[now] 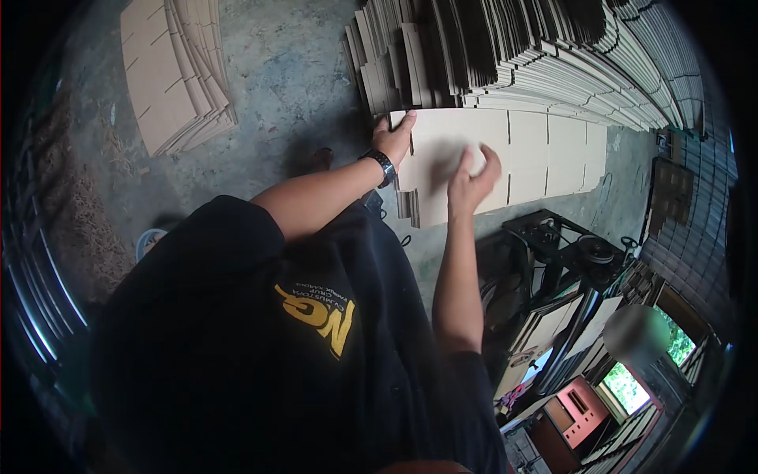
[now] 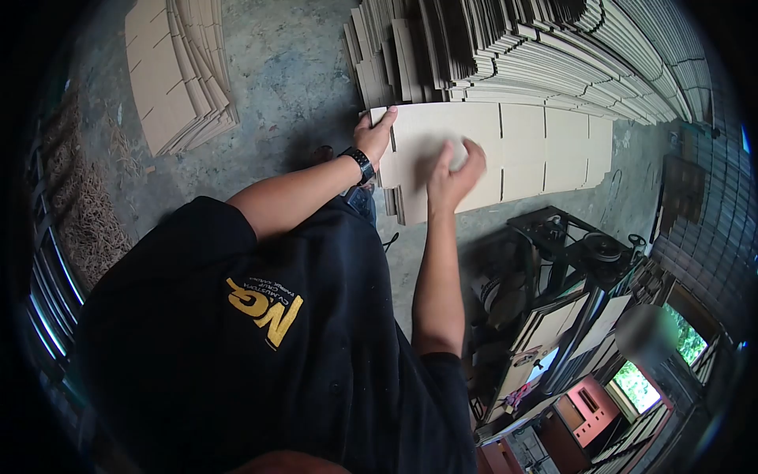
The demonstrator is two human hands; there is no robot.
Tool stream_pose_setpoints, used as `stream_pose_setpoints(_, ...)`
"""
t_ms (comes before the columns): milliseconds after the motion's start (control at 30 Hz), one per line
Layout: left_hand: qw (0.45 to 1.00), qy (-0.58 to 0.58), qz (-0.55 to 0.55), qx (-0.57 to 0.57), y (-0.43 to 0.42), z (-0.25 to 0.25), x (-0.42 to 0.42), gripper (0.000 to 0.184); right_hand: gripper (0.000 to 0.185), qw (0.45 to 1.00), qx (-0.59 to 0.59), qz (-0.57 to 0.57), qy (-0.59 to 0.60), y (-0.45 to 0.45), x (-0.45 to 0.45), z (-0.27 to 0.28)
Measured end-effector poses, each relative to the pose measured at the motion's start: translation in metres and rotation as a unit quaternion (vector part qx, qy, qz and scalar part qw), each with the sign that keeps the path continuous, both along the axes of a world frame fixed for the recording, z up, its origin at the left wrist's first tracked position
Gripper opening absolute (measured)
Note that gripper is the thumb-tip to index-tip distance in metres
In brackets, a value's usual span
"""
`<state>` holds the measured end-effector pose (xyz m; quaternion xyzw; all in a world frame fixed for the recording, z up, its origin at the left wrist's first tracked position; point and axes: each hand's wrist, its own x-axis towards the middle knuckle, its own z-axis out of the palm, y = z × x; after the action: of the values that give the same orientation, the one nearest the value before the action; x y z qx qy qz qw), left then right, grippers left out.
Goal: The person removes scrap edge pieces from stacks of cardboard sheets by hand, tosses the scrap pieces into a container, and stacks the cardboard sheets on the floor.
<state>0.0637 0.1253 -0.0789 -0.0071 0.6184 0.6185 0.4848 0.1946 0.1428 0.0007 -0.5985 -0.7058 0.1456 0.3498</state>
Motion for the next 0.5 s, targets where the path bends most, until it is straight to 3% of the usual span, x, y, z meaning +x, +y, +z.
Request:
stream_pose_setpoints(67,0.999,-0.031,-0.018,-0.025,0.0,0.009,-0.006,0.046,0.018,0.983,0.018,0.177,-0.049,0.037,-0.035,-0.002)
stream_pose_setpoints(133,0.997,-0.019,-0.042,-0.066,0.001,0.001,-0.01,0.047,0.026,0.952,-0.015,0.283,-0.112,0.066,-0.06,-0.013)
stream_pose_setpoints(167,0.999,-0.036,-0.021,-0.029,0.0,-0.002,-0.009,0.044,0.029,0.927,-0.015,0.335,-0.166,0.08,-0.07,-0.02)
stream_pose_setpoints(200,0.999,-0.042,-0.018,-0.018,0.001,-0.016,-0.007,0.043,0.042,0.898,-0.153,0.346,-0.224,0.092,-0.08,-0.018)
stream_pose_setpoints(267,0.995,-0.098,-0.002,-0.007,-0.007,0.007,-0.016,0.042,0.07,0.814,-0.333,0.334,-0.34,0.106,-0.1,-0.009)
stream_pose_setpoints(367,1.0,-0.027,-0.005,-0.012,-0.015,0.019,-0.026,0.046,0.084,0.772,-0.337,0.345,-0.414,0.108,-0.109,-0.026)
stream_pose_setpoints(500,0.999,-0.022,0.025,-0.022,-0.015,0.001,-0.02,0.043,0.073,0.814,-0.196,0.349,-0.42,0.093,-0.098,-0.047)
